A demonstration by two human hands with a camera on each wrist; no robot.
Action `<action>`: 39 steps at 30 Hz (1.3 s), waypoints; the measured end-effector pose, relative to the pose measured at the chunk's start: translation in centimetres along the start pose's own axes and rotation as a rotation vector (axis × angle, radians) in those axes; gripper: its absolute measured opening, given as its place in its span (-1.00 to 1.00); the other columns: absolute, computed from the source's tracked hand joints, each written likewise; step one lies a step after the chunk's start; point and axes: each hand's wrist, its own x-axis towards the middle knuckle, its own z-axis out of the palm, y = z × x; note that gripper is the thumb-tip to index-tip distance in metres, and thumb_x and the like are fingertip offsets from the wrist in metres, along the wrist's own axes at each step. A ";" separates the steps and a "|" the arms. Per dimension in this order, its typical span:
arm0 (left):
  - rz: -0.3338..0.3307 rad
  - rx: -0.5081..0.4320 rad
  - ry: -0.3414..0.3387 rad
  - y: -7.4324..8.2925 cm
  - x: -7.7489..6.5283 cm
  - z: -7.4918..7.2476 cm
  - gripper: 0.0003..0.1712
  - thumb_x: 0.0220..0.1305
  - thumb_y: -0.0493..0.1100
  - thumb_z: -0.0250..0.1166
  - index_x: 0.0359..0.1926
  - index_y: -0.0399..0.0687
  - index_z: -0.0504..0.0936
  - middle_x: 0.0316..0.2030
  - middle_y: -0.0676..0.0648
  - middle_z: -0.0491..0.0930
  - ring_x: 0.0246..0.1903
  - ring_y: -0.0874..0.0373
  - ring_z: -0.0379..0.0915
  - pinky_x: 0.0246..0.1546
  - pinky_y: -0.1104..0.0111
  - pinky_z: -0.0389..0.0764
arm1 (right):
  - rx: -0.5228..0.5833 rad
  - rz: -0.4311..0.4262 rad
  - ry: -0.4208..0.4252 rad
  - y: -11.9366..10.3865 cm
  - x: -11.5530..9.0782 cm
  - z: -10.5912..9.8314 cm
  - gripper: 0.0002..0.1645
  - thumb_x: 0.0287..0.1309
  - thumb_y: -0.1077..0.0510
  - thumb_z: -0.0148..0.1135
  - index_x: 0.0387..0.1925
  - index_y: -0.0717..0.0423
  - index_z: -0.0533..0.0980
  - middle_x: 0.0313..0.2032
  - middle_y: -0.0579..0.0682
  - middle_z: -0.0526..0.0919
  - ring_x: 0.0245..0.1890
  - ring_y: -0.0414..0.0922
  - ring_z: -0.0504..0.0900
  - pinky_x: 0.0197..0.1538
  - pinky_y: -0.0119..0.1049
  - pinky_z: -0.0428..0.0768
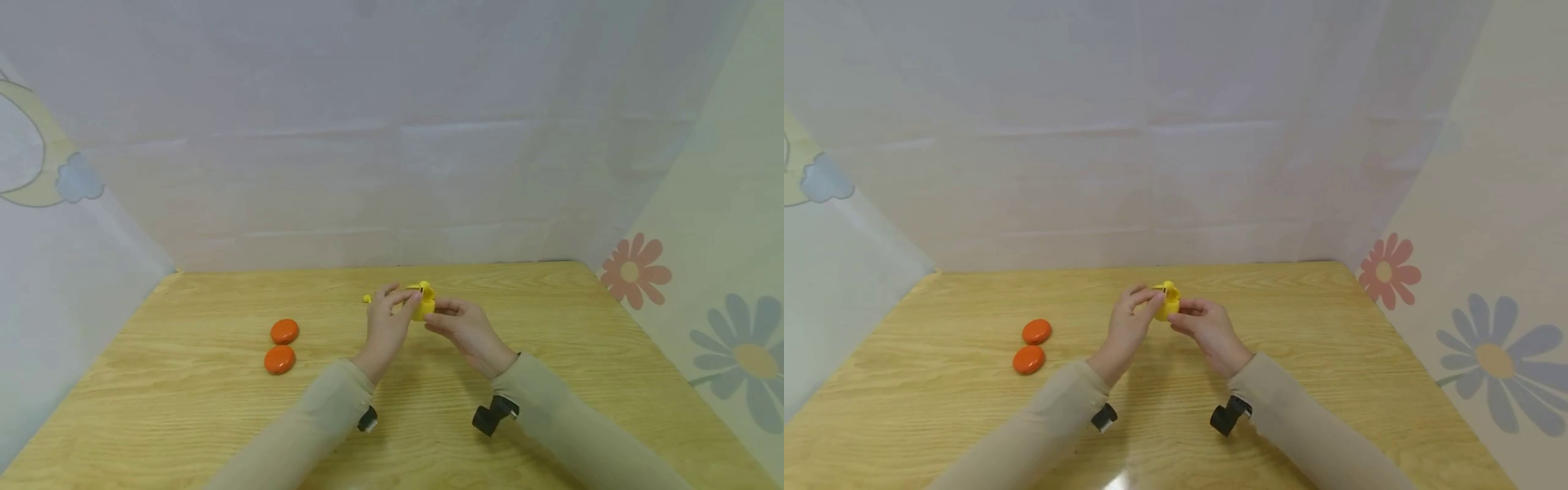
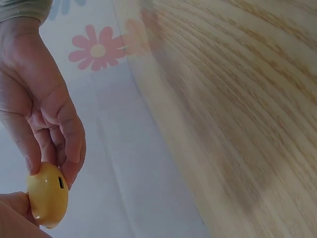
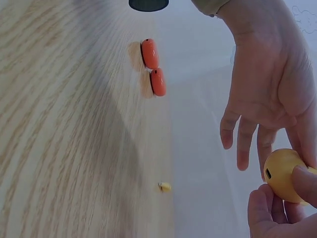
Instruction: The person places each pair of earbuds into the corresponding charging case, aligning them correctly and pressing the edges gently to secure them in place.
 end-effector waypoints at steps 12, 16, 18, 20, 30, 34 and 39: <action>0.101 0.069 -0.027 0.0 0.2 -0.8 -0.63 0.39 0.01 0.22 -0.05 -0.20 0.70 0.34 -0.15 0.24 0.36 -0.21 -0.02 0.19 -0.19 0.28 | -0.036 -0.024 -0.030 -0.3 0.5 0.4 -0.53 0.30 0.42 0.10 0.18 0.56 0.29 -0.01 0.18 0.51 -0.11 -0.18 0.59 0.10 -0.27 0.54; 0.133 0.108 -0.036 -0.2 0.3 -1.0 -0.61 0.36 0.06 0.23 -0.09 -0.18 0.70 0.33 -0.15 0.26 0.34 -0.23 -0.01 0.16 -0.25 0.28 | -0.042 -0.027 -0.033 -0.4 0.6 0.5 -0.52 0.29 0.43 0.09 0.20 0.58 0.28 0.00 0.20 0.50 -0.12 -0.19 0.59 0.10 -0.27 0.54; 0.129 0.107 -0.030 -0.3 0.4 -1.0 -0.58 0.34 0.10 0.25 -0.12 -0.17 0.71 0.32 -0.15 0.27 0.34 -0.22 0.01 0.15 -0.24 0.29 | -0.045 -0.027 -0.037 -0.4 0.5 0.5 -0.50 0.30 0.43 0.09 0.21 0.58 0.26 0.03 0.23 0.49 -0.11 -0.19 0.59 0.10 -0.27 0.54; 0.123 0.095 -0.013 -0.3 0.5 -0.9 -0.56 0.31 0.13 0.27 -0.15 -0.18 0.71 0.29 -0.17 0.29 0.32 -0.21 0.06 0.14 -0.21 0.33 | -0.046 -0.026 -0.043 -0.4 0.5 0.6 -0.48 0.30 0.43 0.09 0.23 0.57 0.25 0.06 0.25 0.47 -0.09 -0.18 0.59 0.11 -0.27 0.53; 0.095 0.071 0.107 0.7 0.3 -0.3 -0.66 0.22 0.00 0.39 -0.23 -0.23 0.76 0.15 -0.15 0.46 0.17 -0.12 0.34 0.08 0.04 0.49 | -0.033 -0.034 -0.028 -0.7 0.5 0.8 -0.52 0.29 0.41 0.12 0.20 0.55 0.31 -0.02 0.14 0.55 -0.11 -0.20 0.60 0.12 -0.24 0.53; 0.098 0.071 0.109 0.7 0.3 -0.4 -0.66 0.21 0.01 0.40 -0.26 -0.22 0.76 0.13 -0.15 0.49 0.18 -0.10 0.35 0.11 0.02 0.46 | -0.035 -0.048 -0.020 -0.6 0.5 0.6 -0.55 0.28 0.42 0.13 0.16 0.55 0.33 -0.09 0.08 0.57 -0.14 -0.20 0.60 0.09 -0.26 0.55; 0.074 0.027 0.090 0.7 0.5 -0.6 -0.70 0.22 -0.01 0.40 -0.28 -0.19 0.73 0.09 -0.15 0.51 0.18 -0.10 0.34 0.17 -0.06 0.37 | -0.030 -0.051 -0.015 -0.6 0.5 0.6 -0.56 0.28 0.42 0.13 0.15 0.54 0.33 -0.13 0.03 0.56 -0.16 -0.21 0.60 0.08 -0.26 0.56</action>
